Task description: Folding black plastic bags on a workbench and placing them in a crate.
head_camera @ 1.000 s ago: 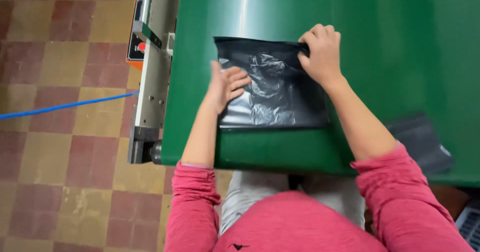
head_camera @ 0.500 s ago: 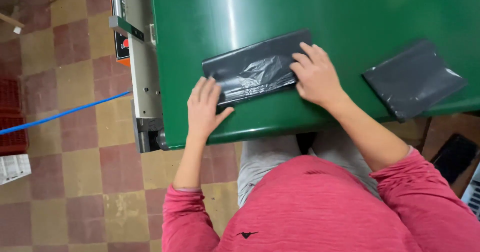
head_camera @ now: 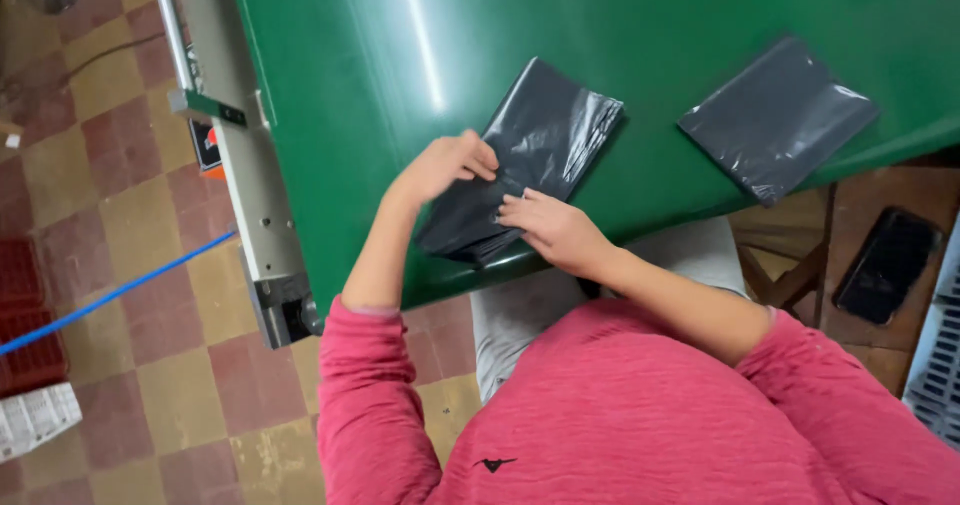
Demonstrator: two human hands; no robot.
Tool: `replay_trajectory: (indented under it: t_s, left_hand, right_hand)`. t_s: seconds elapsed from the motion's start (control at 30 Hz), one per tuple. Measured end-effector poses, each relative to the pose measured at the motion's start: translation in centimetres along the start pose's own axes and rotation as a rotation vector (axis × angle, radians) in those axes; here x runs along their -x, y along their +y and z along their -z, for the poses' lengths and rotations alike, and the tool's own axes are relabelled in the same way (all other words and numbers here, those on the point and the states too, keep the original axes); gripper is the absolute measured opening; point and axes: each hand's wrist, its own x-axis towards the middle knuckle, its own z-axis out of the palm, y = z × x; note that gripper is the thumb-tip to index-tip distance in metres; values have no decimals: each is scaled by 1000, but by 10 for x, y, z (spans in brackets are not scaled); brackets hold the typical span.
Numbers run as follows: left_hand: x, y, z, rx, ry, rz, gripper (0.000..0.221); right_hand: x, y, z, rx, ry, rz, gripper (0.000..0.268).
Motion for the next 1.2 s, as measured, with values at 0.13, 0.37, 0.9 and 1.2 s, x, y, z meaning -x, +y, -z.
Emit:
replay_trajectory:
  t_s: [0.13, 0.37, 0.9, 1.2]
  left_hand:
    - [-31, -35, 12, 454, -140, 257, 79]
    - [-52, 10, -36, -463, 411, -31, 45]
    - [-134, 141, -221, -311, 519, -398, 38]
    - [-196, 132, -278, -859, 512, -270, 57]
  right_hand:
    - [20, 35, -2, -377, 57, -537, 34]
    - [-3, 53, 17, -1590, 598, -871, 37]
    - [115, 61, 174, -192, 1059, -504, 76]
    - [140, 91, 201, 176, 796, -1079, 92]
